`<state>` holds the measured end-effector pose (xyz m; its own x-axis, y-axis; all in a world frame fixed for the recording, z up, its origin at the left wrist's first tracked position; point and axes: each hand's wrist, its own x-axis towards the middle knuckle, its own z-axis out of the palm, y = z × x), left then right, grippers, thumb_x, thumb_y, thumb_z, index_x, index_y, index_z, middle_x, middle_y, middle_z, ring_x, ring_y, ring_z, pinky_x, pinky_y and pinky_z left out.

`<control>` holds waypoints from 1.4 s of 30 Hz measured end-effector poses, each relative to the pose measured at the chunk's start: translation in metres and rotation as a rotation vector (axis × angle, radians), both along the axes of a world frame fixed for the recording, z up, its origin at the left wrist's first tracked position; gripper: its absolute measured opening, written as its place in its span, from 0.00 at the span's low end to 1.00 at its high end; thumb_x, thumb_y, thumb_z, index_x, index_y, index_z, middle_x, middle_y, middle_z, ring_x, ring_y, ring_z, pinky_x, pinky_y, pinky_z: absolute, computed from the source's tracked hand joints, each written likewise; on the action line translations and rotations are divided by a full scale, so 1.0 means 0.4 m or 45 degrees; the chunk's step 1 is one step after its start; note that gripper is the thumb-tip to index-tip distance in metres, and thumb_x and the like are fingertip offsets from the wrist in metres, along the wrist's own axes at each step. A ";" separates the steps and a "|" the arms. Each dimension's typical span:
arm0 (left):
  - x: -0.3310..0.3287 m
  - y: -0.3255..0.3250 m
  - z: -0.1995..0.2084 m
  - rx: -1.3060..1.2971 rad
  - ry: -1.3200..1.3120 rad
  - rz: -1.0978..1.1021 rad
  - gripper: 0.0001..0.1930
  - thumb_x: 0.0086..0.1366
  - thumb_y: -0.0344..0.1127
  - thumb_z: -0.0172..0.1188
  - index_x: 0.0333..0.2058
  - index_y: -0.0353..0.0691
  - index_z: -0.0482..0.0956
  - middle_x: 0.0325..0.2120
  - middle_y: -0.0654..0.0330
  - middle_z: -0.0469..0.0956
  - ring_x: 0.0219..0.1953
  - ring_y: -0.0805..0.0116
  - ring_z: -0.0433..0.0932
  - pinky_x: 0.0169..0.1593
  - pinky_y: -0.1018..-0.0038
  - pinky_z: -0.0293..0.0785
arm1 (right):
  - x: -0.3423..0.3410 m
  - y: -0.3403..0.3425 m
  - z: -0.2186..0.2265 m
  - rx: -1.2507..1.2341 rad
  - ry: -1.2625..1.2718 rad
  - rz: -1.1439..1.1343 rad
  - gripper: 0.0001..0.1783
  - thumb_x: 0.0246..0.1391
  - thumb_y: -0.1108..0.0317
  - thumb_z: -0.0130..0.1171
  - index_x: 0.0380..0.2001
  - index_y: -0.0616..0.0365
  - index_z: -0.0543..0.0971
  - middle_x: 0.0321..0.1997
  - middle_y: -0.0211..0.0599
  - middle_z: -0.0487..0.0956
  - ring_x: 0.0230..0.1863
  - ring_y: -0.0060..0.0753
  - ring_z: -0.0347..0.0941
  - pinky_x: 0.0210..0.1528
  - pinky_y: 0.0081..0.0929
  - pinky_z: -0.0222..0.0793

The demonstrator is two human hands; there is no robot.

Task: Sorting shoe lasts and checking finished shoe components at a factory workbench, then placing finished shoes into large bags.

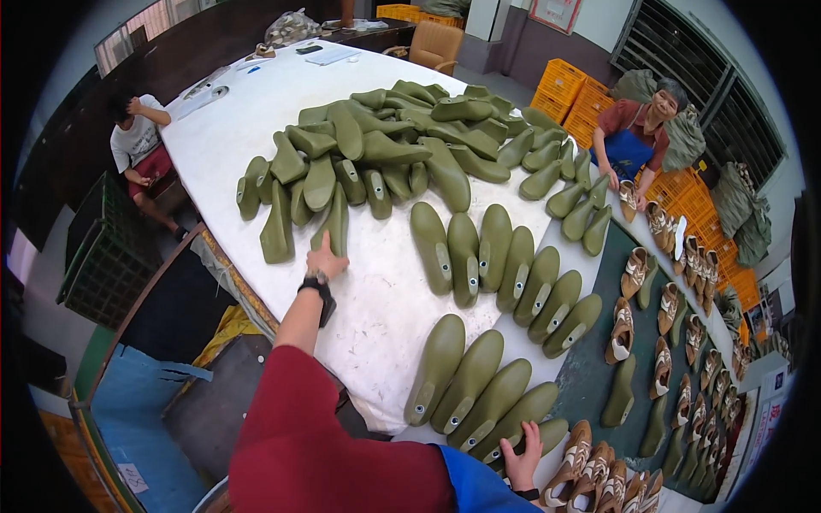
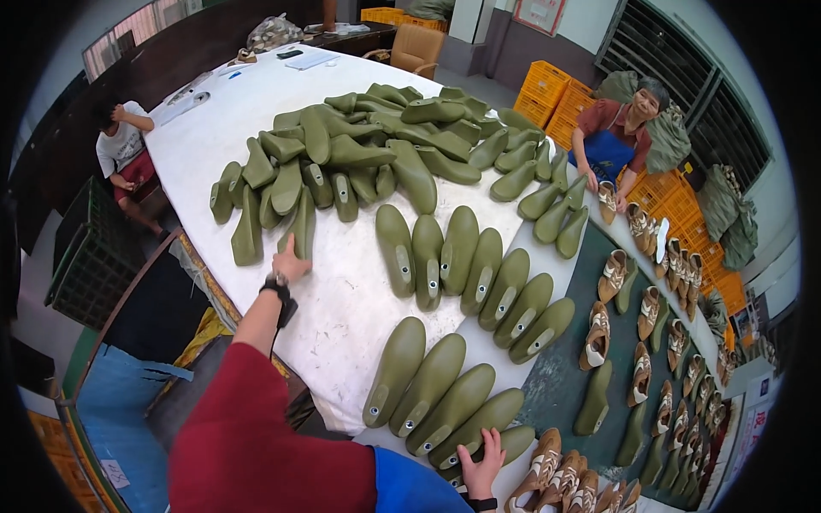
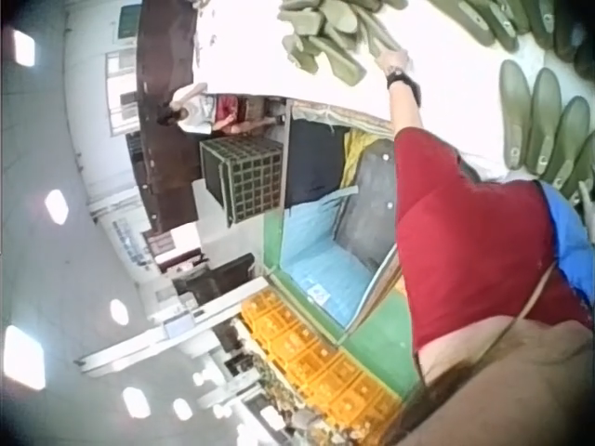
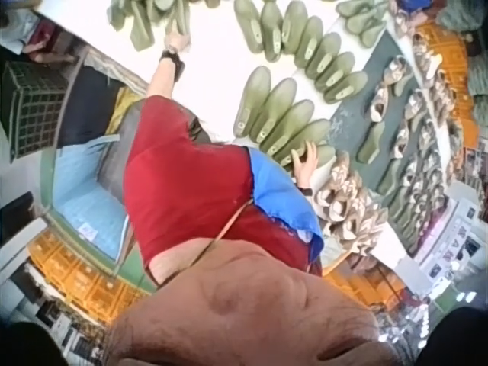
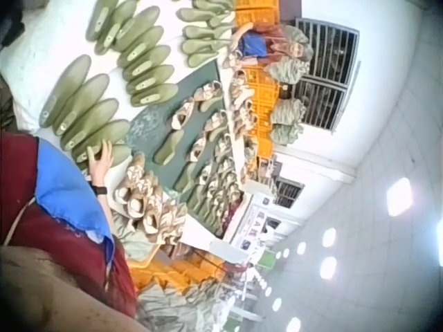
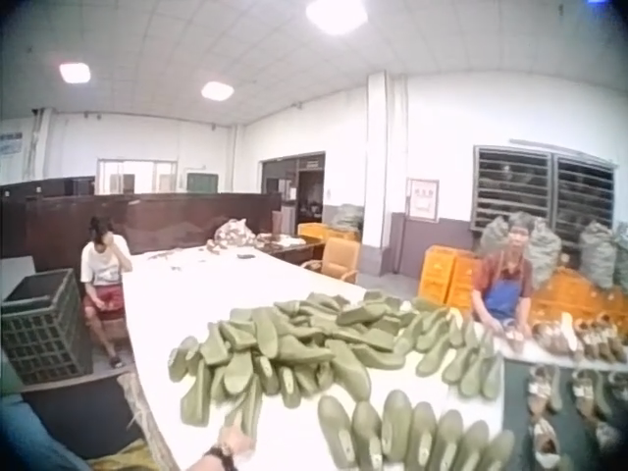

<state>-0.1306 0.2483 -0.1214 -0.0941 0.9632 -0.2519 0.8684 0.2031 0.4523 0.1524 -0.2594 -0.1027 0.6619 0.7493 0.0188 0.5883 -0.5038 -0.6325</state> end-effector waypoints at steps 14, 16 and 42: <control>0.070 -0.556 0.075 -0.379 -0.101 -1.048 0.57 0.40 0.61 0.67 0.64 0.52 0.41 0.47 0.31 0.62 0.42 0.37 0.70 0.48 0.60 0.69 | 0.001 -0.002 0.002 -0.047 -0.004 -0.049 0.35 0.34 0.57 0.68 0.48 0.54 0.70 0.57 0.45 0.65 0.57 0.49 0.61 0.60 0.55 0.45; 0.090 -0.498 0.073 -0.457 0.059 -1.096 0.56 0.41 0.62 0.66 0.64 0.49 0.43 0.44 0.34 0.66 0.40 0.39 0.72 0.45 0.62 0.70 | 0.002 -0.001 0.004 -0.053 0.009 -0.068 0.35 0.33 0.57 0.68 0.48 0.54 0.70 0.57 0.45 0.65 0.57 0.49 0.61 0.60 0.55 0.45; 0.848 0.238 0.359 1.470 -0.212 -1.322 0.04 0.53 0.29 0.53 0.27 0.40 0.67 0.24 0.54 0.74 0.29 0.53 0.75 0.31 0.62 0.72 | 0.041 0.060 0.068 -0.158 -0.004 -0.045 0.37 0.32 0.57 0.71 0.49 0.54 0.71 0.55 0.50 0.66 0.56 0.55 0.60 0.60 0.54 0.48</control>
<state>0.2087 0.3433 0.0224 0.6629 0.2583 0.7027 0.3291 -0.9436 0.0364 0.1688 -0.2353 -0.0757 0.6881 0.7221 -0.0706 0.5704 -0.5986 -0.5624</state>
